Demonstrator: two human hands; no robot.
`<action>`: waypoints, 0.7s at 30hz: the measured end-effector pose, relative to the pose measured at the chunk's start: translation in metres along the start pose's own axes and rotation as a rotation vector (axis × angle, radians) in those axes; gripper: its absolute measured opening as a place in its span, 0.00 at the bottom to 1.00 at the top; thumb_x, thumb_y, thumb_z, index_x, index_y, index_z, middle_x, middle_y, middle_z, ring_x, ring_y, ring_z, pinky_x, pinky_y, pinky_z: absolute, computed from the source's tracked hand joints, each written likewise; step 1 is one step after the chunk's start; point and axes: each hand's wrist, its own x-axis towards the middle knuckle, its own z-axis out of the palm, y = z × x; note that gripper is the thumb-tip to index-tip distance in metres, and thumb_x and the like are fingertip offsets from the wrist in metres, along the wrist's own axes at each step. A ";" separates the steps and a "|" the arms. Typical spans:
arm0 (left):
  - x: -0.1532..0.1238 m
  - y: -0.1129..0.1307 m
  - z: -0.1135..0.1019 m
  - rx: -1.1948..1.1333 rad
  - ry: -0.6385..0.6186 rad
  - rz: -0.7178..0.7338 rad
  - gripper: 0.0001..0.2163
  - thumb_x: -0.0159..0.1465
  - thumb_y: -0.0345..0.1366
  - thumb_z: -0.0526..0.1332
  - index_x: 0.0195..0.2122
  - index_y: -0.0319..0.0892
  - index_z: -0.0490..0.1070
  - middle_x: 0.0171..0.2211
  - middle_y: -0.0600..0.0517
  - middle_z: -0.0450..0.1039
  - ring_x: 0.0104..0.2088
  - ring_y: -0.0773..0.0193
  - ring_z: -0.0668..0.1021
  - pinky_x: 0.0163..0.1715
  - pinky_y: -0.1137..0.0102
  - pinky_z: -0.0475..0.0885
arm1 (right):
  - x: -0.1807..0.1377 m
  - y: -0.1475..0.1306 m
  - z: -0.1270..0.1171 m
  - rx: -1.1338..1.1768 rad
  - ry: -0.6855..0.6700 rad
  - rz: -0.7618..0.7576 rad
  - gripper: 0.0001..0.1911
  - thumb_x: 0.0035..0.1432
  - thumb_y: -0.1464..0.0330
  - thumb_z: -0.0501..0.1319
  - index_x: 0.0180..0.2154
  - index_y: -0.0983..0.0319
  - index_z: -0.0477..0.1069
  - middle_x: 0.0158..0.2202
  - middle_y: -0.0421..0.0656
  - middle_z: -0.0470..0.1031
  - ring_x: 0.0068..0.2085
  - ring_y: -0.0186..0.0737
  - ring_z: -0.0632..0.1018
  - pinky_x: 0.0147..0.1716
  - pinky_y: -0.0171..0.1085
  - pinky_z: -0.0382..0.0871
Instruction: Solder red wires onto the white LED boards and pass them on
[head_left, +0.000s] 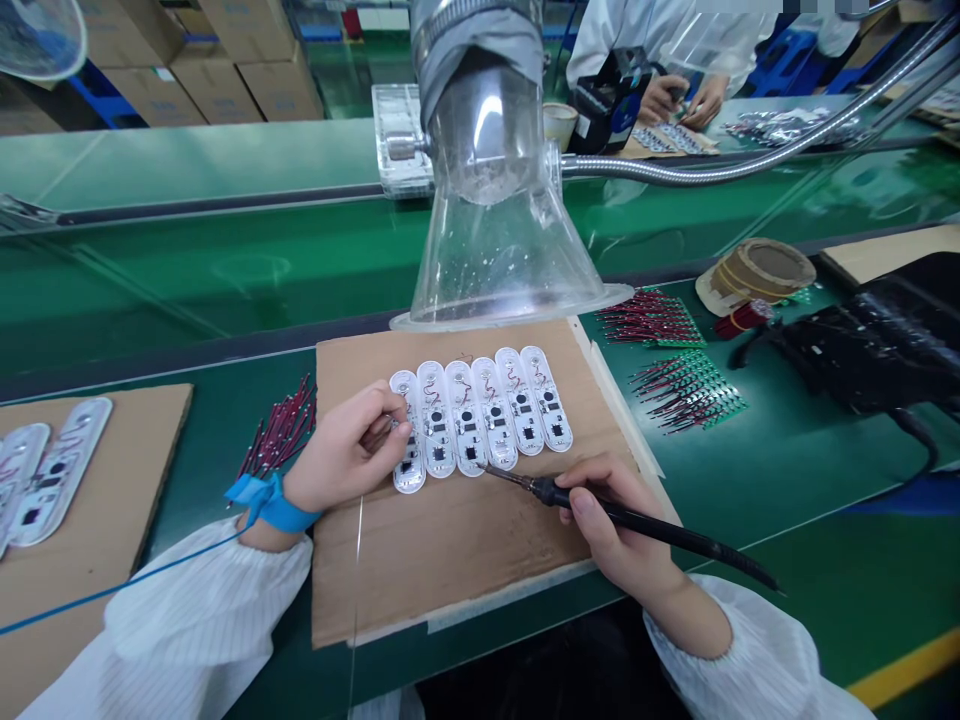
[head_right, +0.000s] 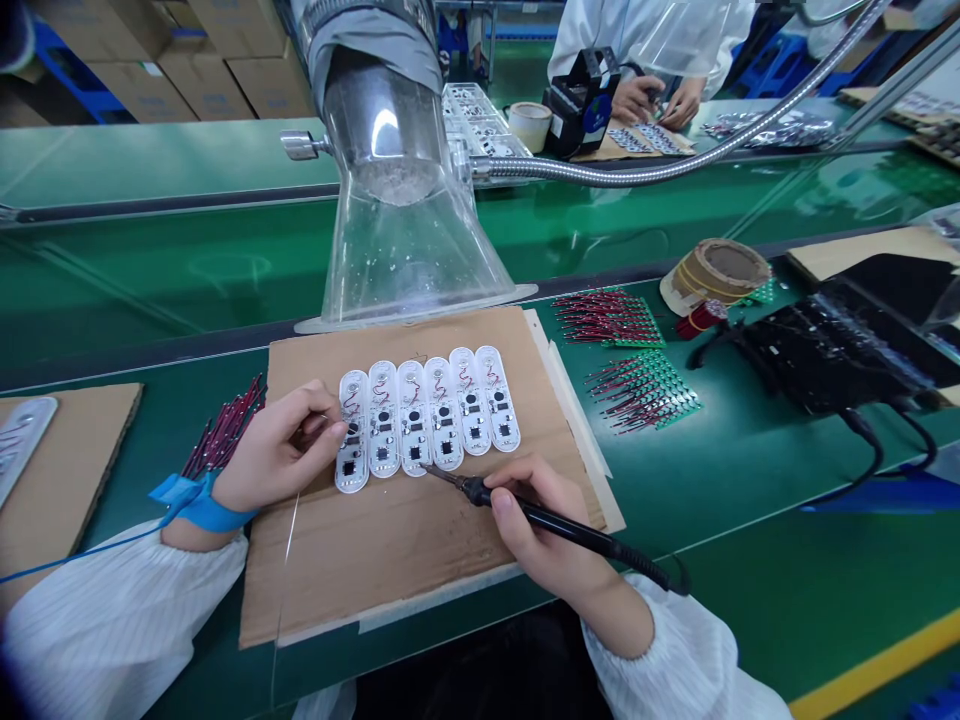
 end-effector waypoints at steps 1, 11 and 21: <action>0.000 0.000 0.000 0.003 0.003 0.007 0.05 0.72 0.29 0.61 0.39 0.46 0.69 0.27 0.60 0.60 0.23 0.68 0.65 0.24 0.73 0.61 | -0.001 0.001 0.000 0.008 0.003 0.003 0.10 0.79 0.58 0.65 0.44 0.55 0.79 0.29 0.38 0.81 0.26 0.37 0.82 0.25 0.34 0.76; 0.001 0.001 -0.001 0.013 -0.003 -0.025 0.05 0.72 0.29 0.60 0.38 0.46 0.70 0.27 0.59 0.61 0.23 0.68 0.65 0.25 0.72 0.61 | -0.009 0.009 0.001 0.158 0.079 0.004 0.08 0.80 0.60 0.64 0.47 0.56 0.78 0.31 0.39 0.80 0.27 0.37 0.81 0.27 0.35 0.78; 0.000 0.001 0.000 0.020 0.027 0.039 0.07 0.71 0.26 0.62 0.39 0.46 0.69 0.27 0.60 0.61 0.23 0.69 0.65 0.25 0.73 0.62 | -0.005 0.004 0.003 0.174 0.106 0.025 0.09 0.80 0.59 0.65 0.46 0.55 0.79 0.32 0.39 0.81 0.27 0.35 0.82 0.27 0.33 0.80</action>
